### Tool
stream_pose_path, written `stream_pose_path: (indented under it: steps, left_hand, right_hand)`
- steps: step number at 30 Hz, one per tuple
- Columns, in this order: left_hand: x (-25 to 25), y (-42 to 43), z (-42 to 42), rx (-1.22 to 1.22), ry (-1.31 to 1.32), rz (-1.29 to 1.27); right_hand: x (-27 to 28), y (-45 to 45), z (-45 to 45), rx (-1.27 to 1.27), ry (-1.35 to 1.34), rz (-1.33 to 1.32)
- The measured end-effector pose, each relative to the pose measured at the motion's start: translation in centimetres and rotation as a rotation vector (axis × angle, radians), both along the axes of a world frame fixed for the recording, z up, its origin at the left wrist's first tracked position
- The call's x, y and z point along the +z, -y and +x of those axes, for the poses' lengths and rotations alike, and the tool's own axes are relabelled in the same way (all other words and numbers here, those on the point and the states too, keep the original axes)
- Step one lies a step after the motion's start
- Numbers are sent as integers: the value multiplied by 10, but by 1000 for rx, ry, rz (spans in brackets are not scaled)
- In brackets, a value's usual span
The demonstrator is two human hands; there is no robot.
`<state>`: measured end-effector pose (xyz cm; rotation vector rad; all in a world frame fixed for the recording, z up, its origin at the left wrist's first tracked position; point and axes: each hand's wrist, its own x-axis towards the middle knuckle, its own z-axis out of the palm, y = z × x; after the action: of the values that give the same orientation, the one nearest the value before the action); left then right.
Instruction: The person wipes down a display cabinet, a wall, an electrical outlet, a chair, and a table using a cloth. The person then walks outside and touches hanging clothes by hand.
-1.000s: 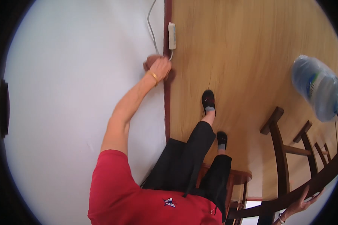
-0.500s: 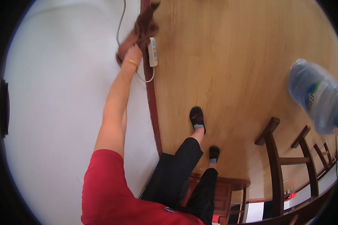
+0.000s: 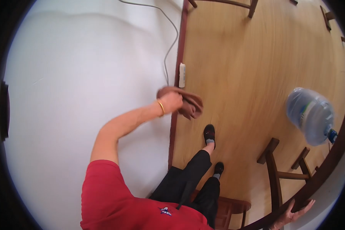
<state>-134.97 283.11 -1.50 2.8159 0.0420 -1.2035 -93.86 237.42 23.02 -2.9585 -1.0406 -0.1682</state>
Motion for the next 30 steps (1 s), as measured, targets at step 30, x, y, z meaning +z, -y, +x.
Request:
stream_pose_path:
  steps: [30]
  left_hand:
    - [771,-131,-10,120,392,1867]
  right_hand:
    - [-2,-7,-9,-114,74,-71]
